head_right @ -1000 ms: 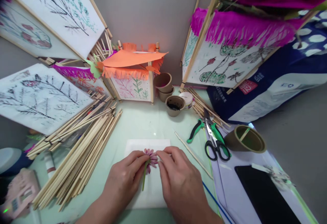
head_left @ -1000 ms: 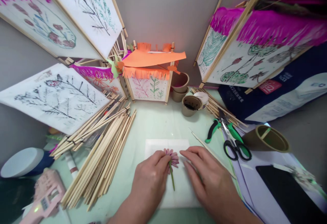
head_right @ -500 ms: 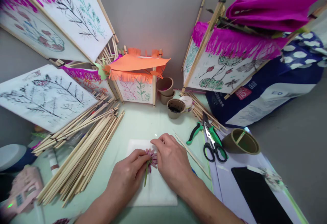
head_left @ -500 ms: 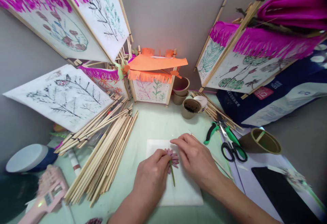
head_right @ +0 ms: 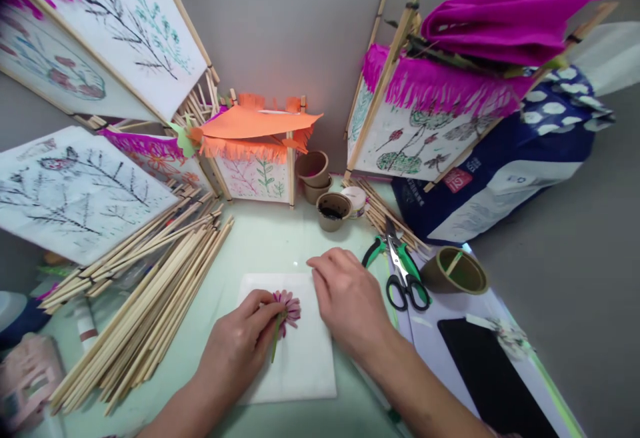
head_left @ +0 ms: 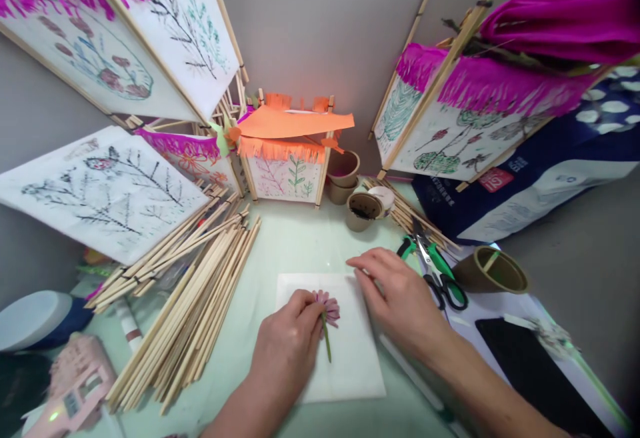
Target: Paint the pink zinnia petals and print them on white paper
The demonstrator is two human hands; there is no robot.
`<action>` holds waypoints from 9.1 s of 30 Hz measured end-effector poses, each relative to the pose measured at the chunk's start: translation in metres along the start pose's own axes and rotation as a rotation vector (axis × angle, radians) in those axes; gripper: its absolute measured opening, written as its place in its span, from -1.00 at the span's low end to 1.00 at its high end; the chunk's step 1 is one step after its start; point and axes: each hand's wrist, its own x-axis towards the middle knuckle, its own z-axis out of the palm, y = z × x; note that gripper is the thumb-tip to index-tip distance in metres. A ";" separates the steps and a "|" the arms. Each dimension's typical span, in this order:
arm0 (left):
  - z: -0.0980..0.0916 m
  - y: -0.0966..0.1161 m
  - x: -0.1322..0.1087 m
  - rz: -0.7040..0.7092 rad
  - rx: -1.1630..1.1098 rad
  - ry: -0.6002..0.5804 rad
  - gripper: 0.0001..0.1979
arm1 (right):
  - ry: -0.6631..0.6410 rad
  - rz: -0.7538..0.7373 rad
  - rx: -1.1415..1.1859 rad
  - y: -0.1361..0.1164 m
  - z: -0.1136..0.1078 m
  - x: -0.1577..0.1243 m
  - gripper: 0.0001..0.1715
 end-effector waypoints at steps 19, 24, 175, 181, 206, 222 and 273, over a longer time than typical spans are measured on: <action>0.000 -0.001 -0.001 0.041 0.081 0.007 -0.72 | -0.203 0.217 -0.388 0.034 -0.022 -0.104 -0.85; 0.001 -0.003 -0.002 0.019 0.076 -0.016 -0.72 | -0.153 0.343 -0.191 0.034 -0.038 -0.096 -0.90; 0.010 -0.001 -0.004 -0.077 0.062 -0.073 -0.72 | 0.165 0.042 0.028 -0.012 0.032 0.101 -0.70; 0.008 0.000 -0.003 -0.054 0.021 -0.009 -0.77 | 0.301 -0.131 -0.520 0.025 0.028 0.091 -0.67; 0.006 0.004 -0.004 -0.106 0.084 -0.117 -0.79 | 0.259 -0.229 0.187 0.020 0.002 0.040 -0.77; 0.004 0.005 -0.002 -0.121 0.084 -0.172 -0.80 | 0.354 -0.205 -0.071 0.031 0.049 0.038 -0.80; 0.002 0.007 -0.004 -0.015 0.022 0.074 -0.77 | 0.367 0.455 1.155 0.001 0.019 0.020 -0.61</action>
